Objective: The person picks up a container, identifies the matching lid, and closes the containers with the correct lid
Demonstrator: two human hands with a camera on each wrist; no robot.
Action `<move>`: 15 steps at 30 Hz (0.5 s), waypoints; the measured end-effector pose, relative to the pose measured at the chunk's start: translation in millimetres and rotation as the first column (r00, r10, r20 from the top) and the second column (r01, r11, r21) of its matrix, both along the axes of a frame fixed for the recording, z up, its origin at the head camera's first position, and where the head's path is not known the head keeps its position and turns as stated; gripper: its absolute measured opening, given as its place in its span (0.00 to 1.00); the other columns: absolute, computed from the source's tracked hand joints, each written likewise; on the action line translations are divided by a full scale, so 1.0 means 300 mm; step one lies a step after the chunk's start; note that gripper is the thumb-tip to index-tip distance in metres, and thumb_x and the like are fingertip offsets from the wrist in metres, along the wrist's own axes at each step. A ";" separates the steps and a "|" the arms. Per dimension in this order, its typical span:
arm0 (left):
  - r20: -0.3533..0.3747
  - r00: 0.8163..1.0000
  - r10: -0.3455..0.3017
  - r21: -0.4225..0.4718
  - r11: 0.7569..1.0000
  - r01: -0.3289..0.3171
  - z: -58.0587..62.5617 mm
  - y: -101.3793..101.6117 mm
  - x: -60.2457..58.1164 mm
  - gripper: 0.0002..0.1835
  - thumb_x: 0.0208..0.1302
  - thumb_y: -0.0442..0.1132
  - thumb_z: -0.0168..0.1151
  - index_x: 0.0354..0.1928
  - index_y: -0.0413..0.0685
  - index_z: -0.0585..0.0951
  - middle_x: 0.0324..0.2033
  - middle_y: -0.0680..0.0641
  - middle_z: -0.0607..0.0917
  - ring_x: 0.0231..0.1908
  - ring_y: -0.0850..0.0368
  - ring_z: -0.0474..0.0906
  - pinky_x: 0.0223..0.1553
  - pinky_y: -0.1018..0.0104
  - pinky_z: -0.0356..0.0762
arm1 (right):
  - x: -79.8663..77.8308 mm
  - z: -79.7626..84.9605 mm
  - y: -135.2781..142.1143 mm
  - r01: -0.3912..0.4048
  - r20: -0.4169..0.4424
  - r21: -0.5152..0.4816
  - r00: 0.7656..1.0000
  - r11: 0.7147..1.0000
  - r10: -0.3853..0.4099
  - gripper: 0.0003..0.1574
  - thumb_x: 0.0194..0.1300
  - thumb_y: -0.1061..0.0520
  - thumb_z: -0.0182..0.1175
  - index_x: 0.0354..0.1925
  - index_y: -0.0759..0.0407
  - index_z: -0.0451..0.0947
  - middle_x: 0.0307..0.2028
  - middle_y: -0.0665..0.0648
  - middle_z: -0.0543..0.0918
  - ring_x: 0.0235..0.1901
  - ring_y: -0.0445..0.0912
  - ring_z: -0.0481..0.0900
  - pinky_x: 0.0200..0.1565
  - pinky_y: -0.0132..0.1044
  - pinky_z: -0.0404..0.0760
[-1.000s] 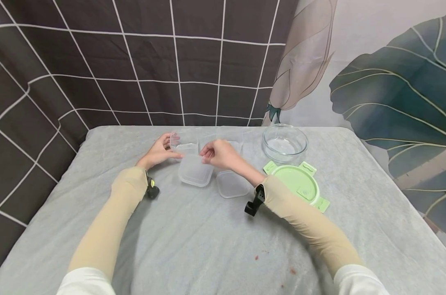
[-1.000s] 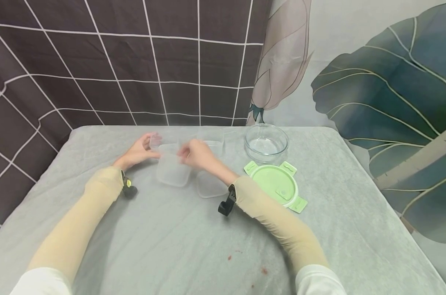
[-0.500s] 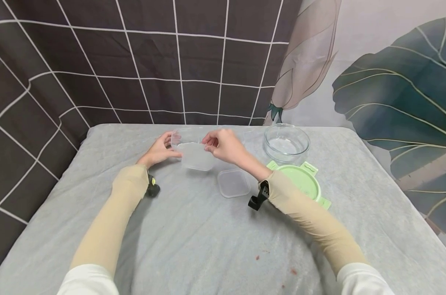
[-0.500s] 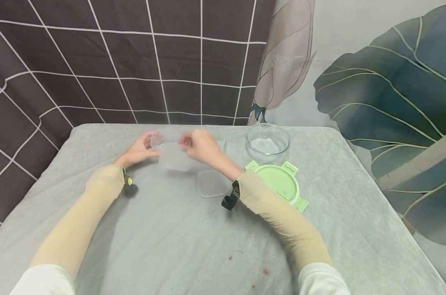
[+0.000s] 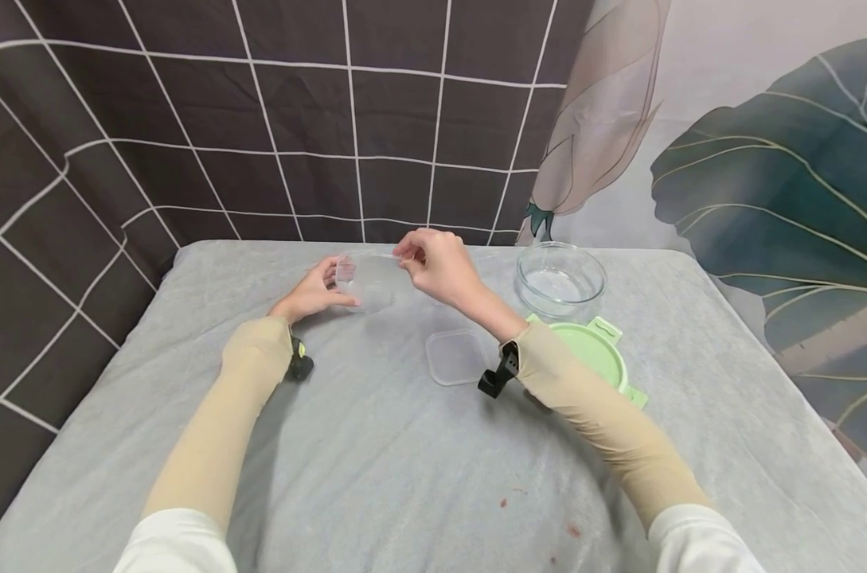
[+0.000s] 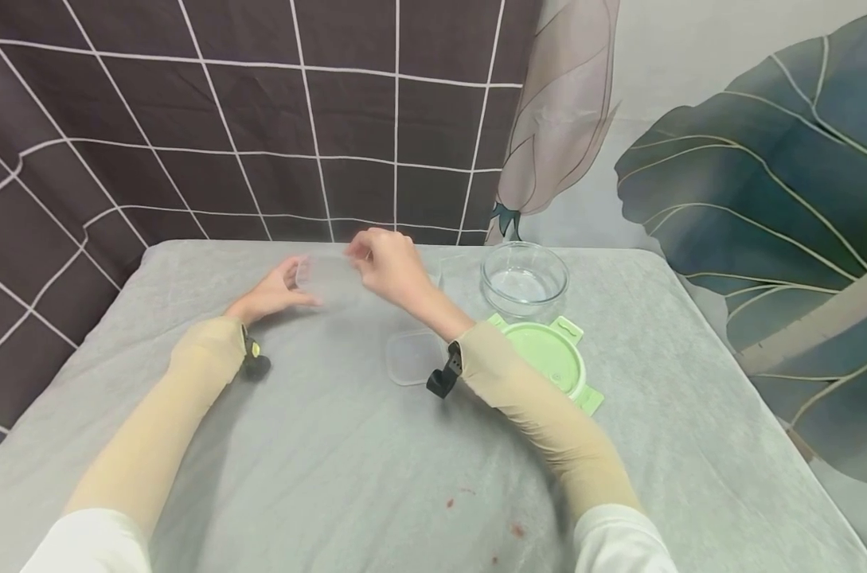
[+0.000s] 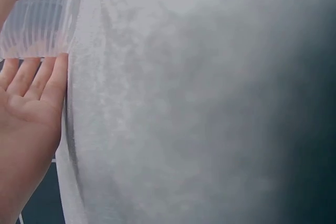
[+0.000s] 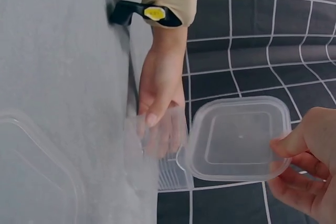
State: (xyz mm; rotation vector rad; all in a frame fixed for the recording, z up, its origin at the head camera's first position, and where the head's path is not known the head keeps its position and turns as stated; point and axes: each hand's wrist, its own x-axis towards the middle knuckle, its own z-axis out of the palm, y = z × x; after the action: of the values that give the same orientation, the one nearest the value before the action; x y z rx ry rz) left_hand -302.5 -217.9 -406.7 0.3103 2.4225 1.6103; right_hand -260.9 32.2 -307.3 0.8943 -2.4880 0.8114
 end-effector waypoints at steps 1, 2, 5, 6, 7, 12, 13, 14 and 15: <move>0.003 1.000 0.000 0.005 1.000 0.000 -0.002 0.001 0.001 0.50 0.45 0.34 0.70 0.68 0.44 0.51 0.67 0.39 0.56 0.68 0.45 0.49 0.68 0.52 0.54 | -0.004 0.000 -0.004 0.009 -0.019 0.001 1.000 1.000 -0.009 0.06 0.54 0.62 0.60 0.31 0.53 0.82 0.27 0.49 0.82 0.26 0.38 0.76 0.29 0.28 0.75; 0.003 1.000 0.000 0.015 1.000 0.000 -0.003 0.002 0.001 0.49 0.45 0.34 0.70 0.67 0.43 0.51 0.66 0.38 0.57 0.68 0.45 0.50 0.68 0.52 0.54 | -0.006 0.002 -0.009 0.018 -0.037 0.003 0.999 1.000 -0.018 0.07 0.54 0.62 0.60 0.32 0.52 0.82 0.27 0.48 0.82 0.26 0.38 0.75 0.29 0.28 0.74; -0.007 1.000 -0.005 0.038 0.999 0.006 -0.005 0.004 0.003 0.48 0.45 0.32 0.69 0.67 0.42 0.52 0.65 0.38 0.59 0.68 0.45 0.51 0.68 0.52 0.55 | -0.014 0.007 -0.022 0.032 -0.090 0.009 0.995 0.999 -0.031 0.08 0.54 0.62 0.59 0.32 0.51 0.82 0.28 0.48 0.82 0.26 0.38 0.74 0.28 0.29 0.73; -0.011 1.000 -0.006 0.044 0.999 0.006 -0.005 0.005 0.003 0.48 0.45 0.31 0.69 0.66 0.42 0.53 0.65 0.38 0.60 0.68 0.45 0.52 0.68 0.52 0.55 | -0.018 0.008 -0.027 0.032 -0.103 0.013 0.994 0.999 -0.031 0.08 0.55 0.62 0.59 0.32 0.51 0.81 0.28 0.48 0.82 0.26 0.38 0.74 0.29 0.29 0.73; -0.014 1.000 -0.008 0.048 0.999 0.009 -0.004 0.006 0.005 0.47 0.45 0.31 0.69 0.66 0.41 0.53 0.64 0.38 0.61 0.67 0.45 0.53 0.67 0.52 0.56 | -0.022 0.008 -0.032 0.030 -0.116 0.013 0.993 0.999 -0.028 0.08 0.55 0.62 0.59 0.32 0.51 0.81 0.28 0.48 0.82 0.27 0.39 0.75 0.29 0.30 0.74; -0.006 1.000 -0.012 0.058 0.998 0.012 -0.002 0.006 0.007 0.46 0.45 0.30 0.69 0.65 0.41 0.54 0.63 0.39 0.63 0.66 0.47 0.55 0.67 0.54 0.57 | -0.052 -0.002 -0.062 -0.005 -0.194 0.044 0.981 0.999 0.013 0.08 0.56 0.62 0.58 0.32 0.52 0.81 0.29 0.49 0.82 0.32 0.40 0.78 0.35 0.31 0.77; -0.001 1.000 -0.010 0.056 0.998 0.010 -0.001 0.005 0.008 0.46 0.44 0.31 0.69 0.65 0.41 0.54 0.63 0.39 0.63 0.66 0.47 0.55 0.67 0.54 0.57 | -0.059 -0.006 -0.069 -0.012 -0.212 0.053 0.977 0.999 0.023 0.08 0.56 0.62 0.57 0.32 0.52 0.81 0.30 0.49 0.83 0.33 0.41 0.78 0.36 0.31 0.78; 0.006 1.000 -0.005 0.060 0.998 0.005 0.003 0.006 0.009 0.47 0.44 0.31 0.70 0.65 0.41 0.54 0.63 0.40 0.64 0.66 0.47 0.56 0.67 0.54 0.57 | -0.066 -0.010 -0.075 -0.015 -0.228 0.064 0.973 0.998 0.029 0.08 0.56 0.62 0.57 0.32 0.52 0.81 0.30 0.48 0.83 0.34 0.41 0.78 0.36 0.31 0.78; 0.015 1.000 -0.002 0.056 0.998 0.001 0.010 0.008 0.012 0.47 0.44 0.31 0.70 0.66 0.42 0.54 0.63 0.40 0.63 0.66 0.48 0.56 0.67 0.54 0.57 | -0.072 -0.015 -0.081 -0.018 -0.244 0.072 0.969 0.997 0.035 0.08 0.56 0.62 0.57 0.32 0.52 0.81 0.30 0.48 0.83 0.34 0.41 0.78 0.37 0.31 0.78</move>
State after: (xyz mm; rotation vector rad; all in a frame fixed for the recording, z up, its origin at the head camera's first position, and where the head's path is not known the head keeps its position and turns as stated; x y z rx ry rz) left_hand -298.8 -215.5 -403.6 0.3081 2.3694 1.6762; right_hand -282.6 8.0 -311.9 0.9892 -2.3041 0.5854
